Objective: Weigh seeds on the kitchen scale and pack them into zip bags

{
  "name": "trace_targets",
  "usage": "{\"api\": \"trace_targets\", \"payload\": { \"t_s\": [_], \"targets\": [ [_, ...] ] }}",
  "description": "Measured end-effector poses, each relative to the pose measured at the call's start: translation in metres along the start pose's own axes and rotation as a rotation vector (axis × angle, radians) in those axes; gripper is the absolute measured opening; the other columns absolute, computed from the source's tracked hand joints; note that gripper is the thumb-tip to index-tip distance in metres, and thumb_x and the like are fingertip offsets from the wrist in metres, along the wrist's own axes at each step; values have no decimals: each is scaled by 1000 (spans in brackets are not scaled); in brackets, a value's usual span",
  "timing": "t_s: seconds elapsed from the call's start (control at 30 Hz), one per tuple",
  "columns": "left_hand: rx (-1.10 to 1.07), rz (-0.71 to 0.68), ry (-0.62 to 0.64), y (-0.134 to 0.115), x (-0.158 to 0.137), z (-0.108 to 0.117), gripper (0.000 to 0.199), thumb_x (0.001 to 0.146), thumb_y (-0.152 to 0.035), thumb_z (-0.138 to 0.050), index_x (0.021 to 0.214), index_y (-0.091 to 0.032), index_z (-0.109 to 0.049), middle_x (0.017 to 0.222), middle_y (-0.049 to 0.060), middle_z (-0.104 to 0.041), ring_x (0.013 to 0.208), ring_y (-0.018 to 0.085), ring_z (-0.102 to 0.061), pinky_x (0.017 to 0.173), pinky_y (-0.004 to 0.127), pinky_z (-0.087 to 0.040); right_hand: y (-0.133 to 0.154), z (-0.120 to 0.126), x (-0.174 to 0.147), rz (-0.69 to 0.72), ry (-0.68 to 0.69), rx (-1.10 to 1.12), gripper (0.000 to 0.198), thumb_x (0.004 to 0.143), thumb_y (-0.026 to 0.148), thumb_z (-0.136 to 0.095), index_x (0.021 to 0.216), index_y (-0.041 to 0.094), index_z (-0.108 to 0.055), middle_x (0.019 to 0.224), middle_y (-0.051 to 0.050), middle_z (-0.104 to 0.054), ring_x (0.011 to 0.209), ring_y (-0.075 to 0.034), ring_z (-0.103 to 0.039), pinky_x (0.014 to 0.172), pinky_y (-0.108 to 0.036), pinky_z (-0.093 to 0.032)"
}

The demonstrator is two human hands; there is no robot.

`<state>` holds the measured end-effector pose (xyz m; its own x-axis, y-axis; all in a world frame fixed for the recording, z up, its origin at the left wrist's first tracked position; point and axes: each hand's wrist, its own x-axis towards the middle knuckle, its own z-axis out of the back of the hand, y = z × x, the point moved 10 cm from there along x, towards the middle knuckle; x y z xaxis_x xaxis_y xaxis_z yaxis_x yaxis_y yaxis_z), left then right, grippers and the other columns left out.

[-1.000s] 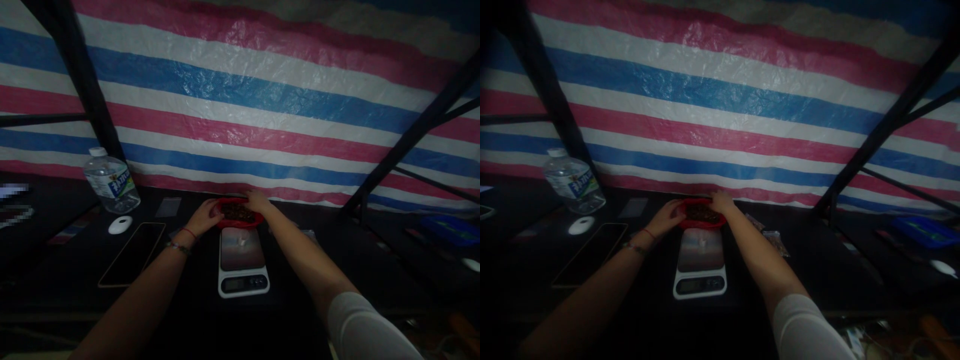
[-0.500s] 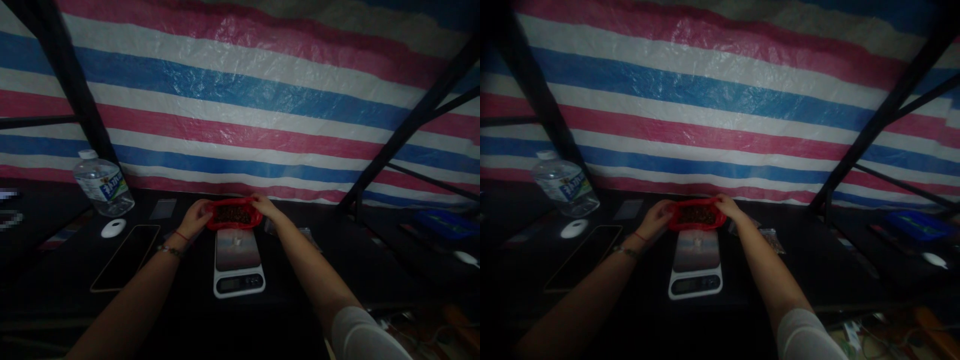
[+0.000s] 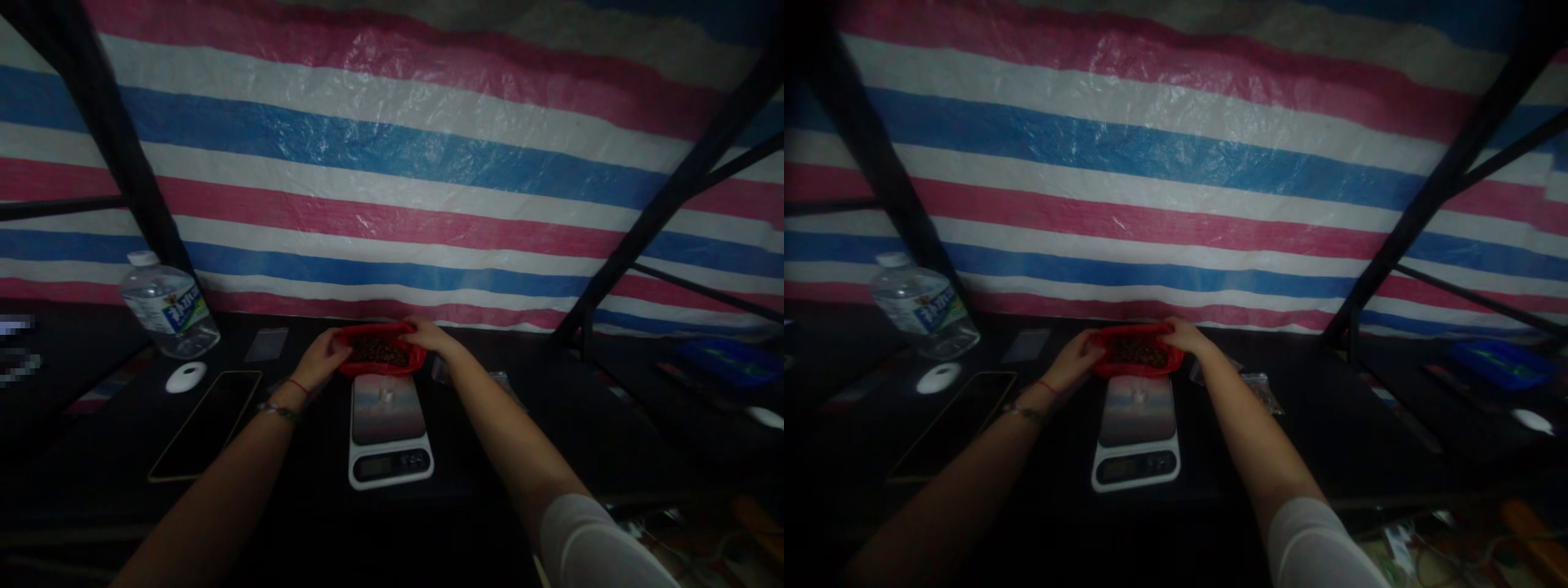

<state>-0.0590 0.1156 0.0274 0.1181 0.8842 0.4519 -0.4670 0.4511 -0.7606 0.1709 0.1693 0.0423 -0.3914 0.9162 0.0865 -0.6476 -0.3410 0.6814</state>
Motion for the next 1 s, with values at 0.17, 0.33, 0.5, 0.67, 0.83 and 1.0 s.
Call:
{"api": "trace_targets", "payload": {
  "t_s": [0.17,0.33,0.5,0.67,0.83,1.0],
  "targets": [
    [-38,71,122,-2,-3,-11,52,78,-46,-60,121,-17,-58,101,7,-70,88,23,-66,79,37,-52,54,-12,15,217,-31,-367,52,73,27,-68,123,16,-60,126,-12,-62,115,-27,-58,99,-35,-43],
    [-30,30,148,-6,-5,-12,47,79,-43,-59,119,-18,-62,101,10,-71,90,25,-66,80,38,-52,78,-58,40,241,137,-472,50,73,27,-66,122,17,-62,121,-13,-66,111,-30,-61,95,-37,-45],
    [-17,-164,133,-23,-5,-8,43,76,-37,-62,112,-15,-64,120,13,-63,110,26,-60,98,41,-45,88,-95,55,222,304,-413,38,77,11,-56,112,20,-69,112,-8,-71,101,-24,-66,85,-29,-48],
    [74,-149,101,-21,-4,-2,34,78,-37,-60,105,-17,-66,107,9,-66,99,23,-62,90,37,-49,83,-93,56,167,367,-408,32,81,10,-48,98,18,-74,97,-6,-75,87,-21,-68,75,-25,-48],
    [133,-154,73,-22,-3,0,36,77,-38,-59,106,-17,-65,107,9,-66,99,23,-62,90,36,-48,80,-82,54,143,381,-398,32,80,12,-48,101,14,-73,100,-8,-74,89,-20,-67,76,-23,-47],
    [254,-121,39,-21,-4,4,40,79,-40,-56,109,-16,-65,109,9,-65,99,23,-61,89,34,-48,84,-77,49,153,377,-378,32,82,16,-48,104,16,-71,102,-7,-73,89,-19,-67,77,-24,-47]
  ]
}}
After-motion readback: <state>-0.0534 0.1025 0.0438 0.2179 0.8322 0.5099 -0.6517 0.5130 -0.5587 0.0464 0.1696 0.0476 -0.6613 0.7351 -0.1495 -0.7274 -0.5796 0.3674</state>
